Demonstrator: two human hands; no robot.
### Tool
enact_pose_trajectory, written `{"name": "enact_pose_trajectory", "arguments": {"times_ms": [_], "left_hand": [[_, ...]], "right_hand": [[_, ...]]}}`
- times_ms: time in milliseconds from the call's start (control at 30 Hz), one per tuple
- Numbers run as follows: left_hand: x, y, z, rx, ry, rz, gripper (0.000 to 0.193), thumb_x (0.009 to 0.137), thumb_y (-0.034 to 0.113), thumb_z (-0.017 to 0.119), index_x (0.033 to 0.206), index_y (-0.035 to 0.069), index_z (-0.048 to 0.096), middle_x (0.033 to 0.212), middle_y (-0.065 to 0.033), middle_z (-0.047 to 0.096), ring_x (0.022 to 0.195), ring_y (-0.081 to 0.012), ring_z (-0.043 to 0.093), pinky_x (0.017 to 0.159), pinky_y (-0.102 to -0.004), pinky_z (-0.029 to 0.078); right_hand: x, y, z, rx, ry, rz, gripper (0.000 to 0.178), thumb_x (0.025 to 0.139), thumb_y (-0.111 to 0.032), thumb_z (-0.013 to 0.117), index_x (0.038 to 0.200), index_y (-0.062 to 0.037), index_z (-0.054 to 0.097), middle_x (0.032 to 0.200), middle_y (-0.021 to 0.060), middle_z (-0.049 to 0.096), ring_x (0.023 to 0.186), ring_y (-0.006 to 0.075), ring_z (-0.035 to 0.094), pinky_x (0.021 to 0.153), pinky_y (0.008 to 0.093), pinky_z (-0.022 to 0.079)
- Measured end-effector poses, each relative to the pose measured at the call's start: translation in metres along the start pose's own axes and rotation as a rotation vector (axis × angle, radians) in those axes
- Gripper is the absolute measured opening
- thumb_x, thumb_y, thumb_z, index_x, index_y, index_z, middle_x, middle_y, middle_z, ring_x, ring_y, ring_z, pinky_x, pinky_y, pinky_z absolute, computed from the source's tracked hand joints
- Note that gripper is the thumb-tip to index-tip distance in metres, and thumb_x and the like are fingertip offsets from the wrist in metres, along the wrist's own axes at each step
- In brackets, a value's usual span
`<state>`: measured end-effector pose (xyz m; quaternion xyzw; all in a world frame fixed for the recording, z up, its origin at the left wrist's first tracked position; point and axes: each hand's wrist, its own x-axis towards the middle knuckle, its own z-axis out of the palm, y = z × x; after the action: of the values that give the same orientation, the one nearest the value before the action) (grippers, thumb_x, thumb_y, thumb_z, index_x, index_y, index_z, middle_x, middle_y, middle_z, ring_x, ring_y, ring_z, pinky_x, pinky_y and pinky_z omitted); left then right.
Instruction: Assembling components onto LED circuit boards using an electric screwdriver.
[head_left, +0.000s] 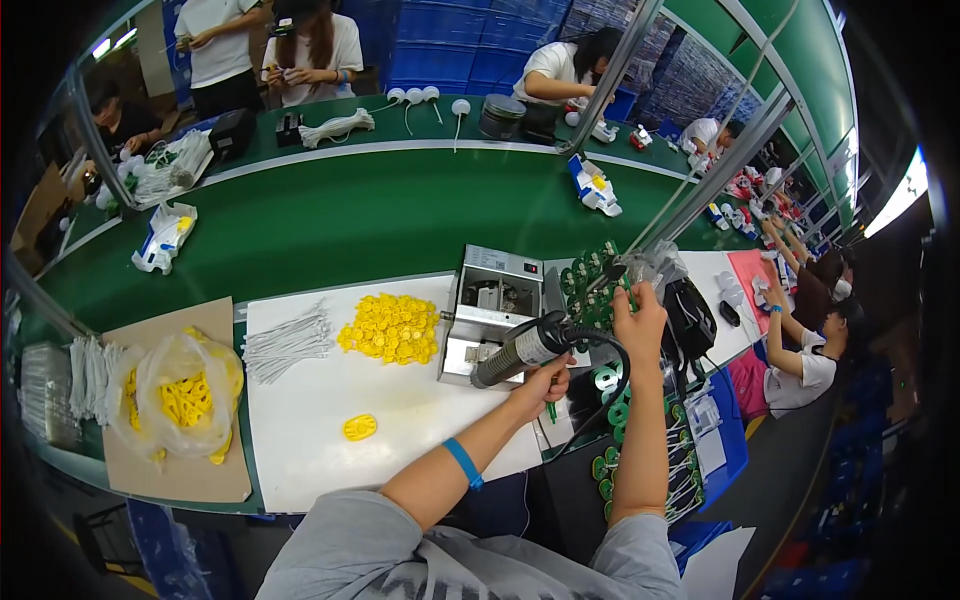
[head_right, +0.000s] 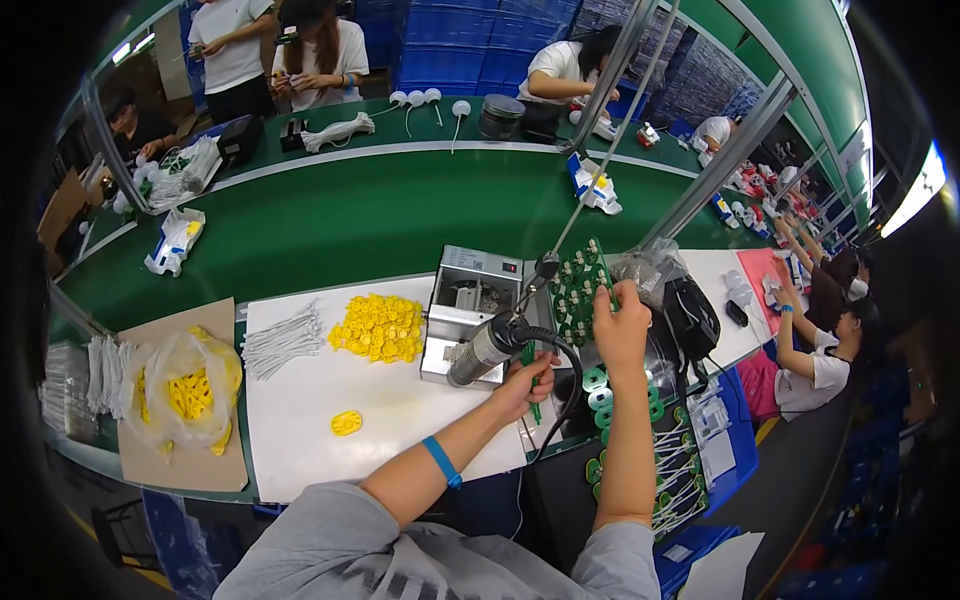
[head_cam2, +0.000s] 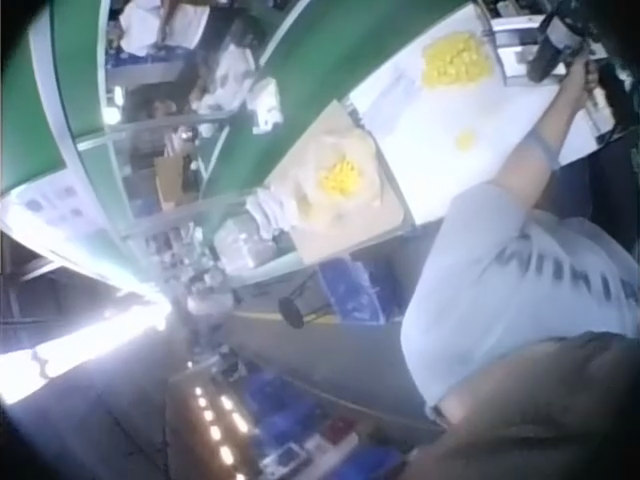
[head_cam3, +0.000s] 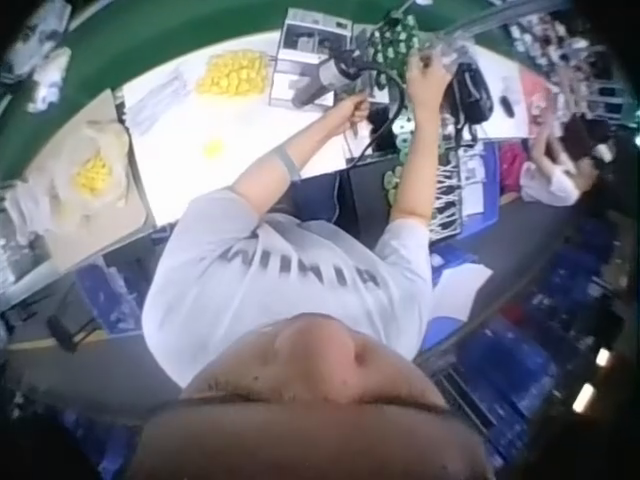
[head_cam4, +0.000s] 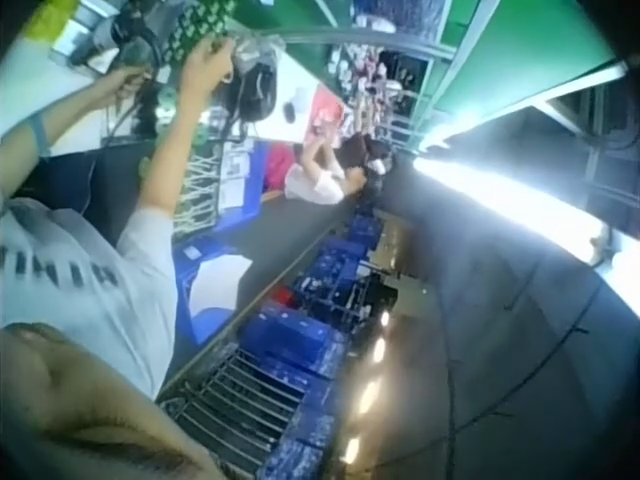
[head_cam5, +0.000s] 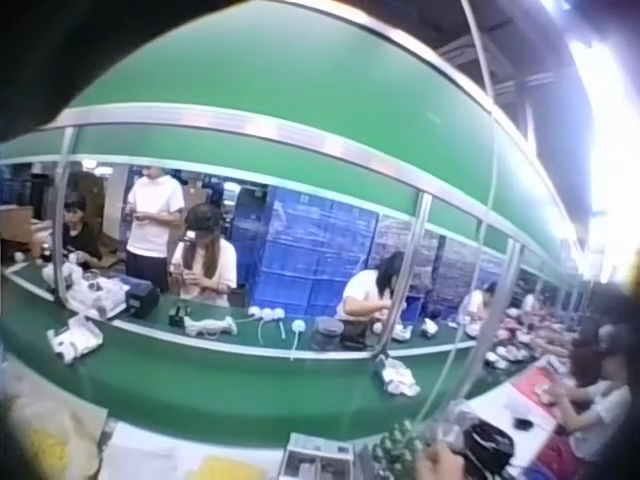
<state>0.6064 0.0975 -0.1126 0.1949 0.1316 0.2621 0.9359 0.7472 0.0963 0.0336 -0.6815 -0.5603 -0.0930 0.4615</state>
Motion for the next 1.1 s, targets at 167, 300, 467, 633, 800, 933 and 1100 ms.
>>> {"name": "enact_pose_trajectory", "arguments": {"times_ms": [167, 300, 467, 633, 800, 933, 1100], "left_hand": [[0.002, -0.002, 0.000, 0.013, 0.016, 0.018, 0.028, 0.102, 0.034, 0.054, 0.101, 0.005, 0.055, 0.074, 0.0001, 0.050, 0.051, -0.0042, 0.036, 0.042, -0.0190, 0.022], [0.003, 0.000, -0.006, 0.006, 0.007, 0.023, 0.028, 0.102, 0.034, 0.054, 0.099, 0.006, 0.056, 0.080, -0.0015, 0.054, 0.052, -0.0041, 0.036, 0.042, -0.0187, 0.023], [0.009, -0.002, -0.007, 0.012, -0.050, -0.007, 0.034, 0.103, 0.038, 0.051, 0.099, 0.005, 0.058, 0.079, -0.0028, 0.053, 0.053, -0.0043, 0.037, 0.042, -0.0187, 0.023], [0.002, 0.001, -0.008, 0.090, -0.039, -0.087, 0.044, 0.103, 0.043, 0.049, 0.101, 0.000, 0.059, 0.079, -0.0042, 0.054, 0.053, -0.0047, 0.037, 0.042, -0.0194, 0.023], [0.002, 0.001, -0.010, 0.113, -0.068, -0.066, 0.049, 0.102, 0.045, 0.050, 0.112, -0.002, 0.059, 0.079, -0.0031, 0.053, 0.052, -0.0038, 0.036, 0.042, -0.0203, 0.022], [0.002, -0.001, -0.008, 0.112, -0.064, -0.092, 0.050, 0.102, 0.045, 0.049, 0.114, -0.002, 0.059, 0.079, -0.0028, 0.053, 0.052, -0.0038, 0.035, 0.042, -0.0205, 0.022], [0.001, 0.001, -0.012, 0.110, -0.061, -0.087, 0.056, 0.102, 0.048, 0.048, 0.119, -0.004, 0.058, 0.083, -0.0042, 0.054, 0.055, -0.0047, 0.038, 0.044, -0.0203, 0.023]], "right_hand": [[-0.001, 0.007, 0.002, -0.048, -0.016, -0.035, 0.025, 0.091, -0.018, 0.065, 0.081, 0.0010, 0.053, 0.063, 0.0154, 0.056, 0.048, 0.0260, 0.051, 0.050, 0.0386, 0.040], [0.001, -0.012, 0.003, -0.094, -0.060, 0.025, 0.025, 0.091, -0.018, 0.065, 0.081, 0.0008, 0.054, 0.062, 0.0161, 0.056, 0.050, 0.0280, 0.054, 0.051, 0.0400, 0.041], [0.005, 0.039, 0.002, -0.054, 0.019, 0.039, 0.026, 0.091, -0.022, 0.066, 0.081, 0.0007, 0.056, 0.064, 0.0149, 0.062, 0.053, 0.0227, 0.057, 0.055, 0.0376, 0.044], [-0.002, 0.044, -0.005, 0.001, -0.073, 0.249, 0.027, 0.090, -0.023, 0.067, 0.079, 0.0002, 0.058, 0.065, 0.0085, 0.065, 0.059, 0.0106, 0.055, 0.056, 0.0312, 0.042], [-0.002, 0.058, -0.002, 0.248, -0.114, 0.365, 0.028, 0.091, -0.023, 0.068, 0.076, -0.0009, 0.058, 0.065, 0.0033, 0.063, 0.057, 0.0089, 0.049, 0.054, 0.0290, 0.039], [-0.009, 0.085, -0.005, 0.163, -0.122, 0.392, 0.028, 0.092, -0.023, 0.067, 0.077, -0.0017, 0.058, 0.066, 0.0015, 0.062, 0.058, 0.0080, 0.048, 0.054, 0.0271, 0.037], [-0.013, 0.060, -0.013, 0.263, -0.157, 0.447, 0.027, 0.094, -0.024, 0.066, 0.080, -0.0017, 0.058, 0.066, 0.0015, 0.061, 0.052, 0.0076, 0.048, 0.046, 0.0269, 0.038]]}}
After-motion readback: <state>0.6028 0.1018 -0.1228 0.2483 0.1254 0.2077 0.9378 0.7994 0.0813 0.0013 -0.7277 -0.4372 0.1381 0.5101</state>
